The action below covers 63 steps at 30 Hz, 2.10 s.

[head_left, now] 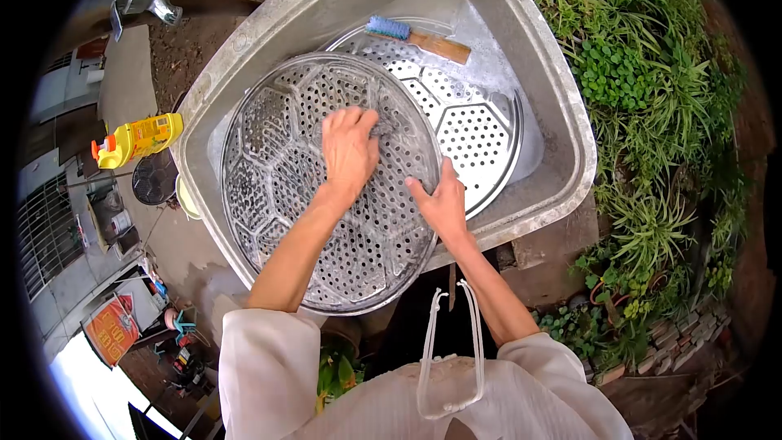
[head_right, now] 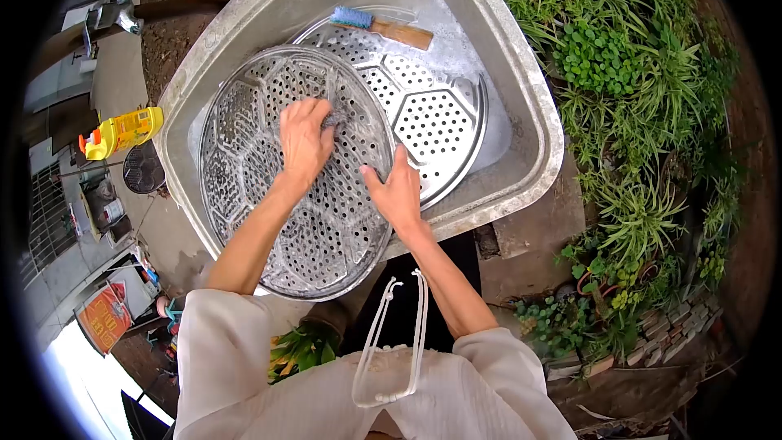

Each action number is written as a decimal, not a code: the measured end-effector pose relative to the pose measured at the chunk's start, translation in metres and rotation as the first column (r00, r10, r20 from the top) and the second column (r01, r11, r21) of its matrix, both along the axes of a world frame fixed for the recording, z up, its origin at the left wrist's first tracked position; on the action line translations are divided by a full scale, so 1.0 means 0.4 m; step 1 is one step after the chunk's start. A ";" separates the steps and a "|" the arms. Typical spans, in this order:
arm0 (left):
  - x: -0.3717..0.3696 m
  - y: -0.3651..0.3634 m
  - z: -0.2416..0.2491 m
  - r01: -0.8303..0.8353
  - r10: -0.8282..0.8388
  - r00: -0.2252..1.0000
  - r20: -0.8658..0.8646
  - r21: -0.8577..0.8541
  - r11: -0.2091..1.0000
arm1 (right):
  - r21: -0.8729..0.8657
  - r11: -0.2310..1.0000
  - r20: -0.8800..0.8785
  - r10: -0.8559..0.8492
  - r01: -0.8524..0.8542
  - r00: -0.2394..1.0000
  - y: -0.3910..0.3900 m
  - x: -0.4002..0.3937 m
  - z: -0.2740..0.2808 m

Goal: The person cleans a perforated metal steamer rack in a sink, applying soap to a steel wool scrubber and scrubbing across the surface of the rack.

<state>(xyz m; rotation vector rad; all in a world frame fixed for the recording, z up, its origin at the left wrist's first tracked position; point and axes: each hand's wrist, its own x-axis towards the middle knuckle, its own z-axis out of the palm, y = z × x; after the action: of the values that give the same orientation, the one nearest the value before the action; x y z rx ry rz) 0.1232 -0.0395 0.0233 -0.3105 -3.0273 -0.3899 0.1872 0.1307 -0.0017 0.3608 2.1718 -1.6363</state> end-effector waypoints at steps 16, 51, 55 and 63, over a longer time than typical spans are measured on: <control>-0.018 0.057 0.013 0.341 -0.374 0.925 0.065 0.286 0.895 | -0.054 0.998 -0.118 -0.040 0.034 0.992 0.006 0.024 -0.036; -0.085 -0.078 0.038 0.411 -0.421 0.901 0.101 0.109 0.905 | -0.087 0.992 -0.066 -0.097 0.091 0.993 0.002 0.015 -0.014; -0.116 -0.038 -0.053 -0.136 0.129 0.990 0.063 0.113 0.984 | -0.033 0.999 -0.062 -0.034 0.032 0.998 0.004 0.005 -0.006; -0.094 0.029 -0.033 0.163 -0.181 0.980 0.080 0.192 0.968 | -0.008 1.000 -0.117 -0.008 0.007 0.993 0.006 0.005 -0.009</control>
<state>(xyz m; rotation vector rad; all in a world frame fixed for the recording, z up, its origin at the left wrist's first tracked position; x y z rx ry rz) 0.0855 -0.0278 0.0101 -0.5577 -3.0353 -0.7131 0.1891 0.1331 -0.0055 0.2769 2.2510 -1.7091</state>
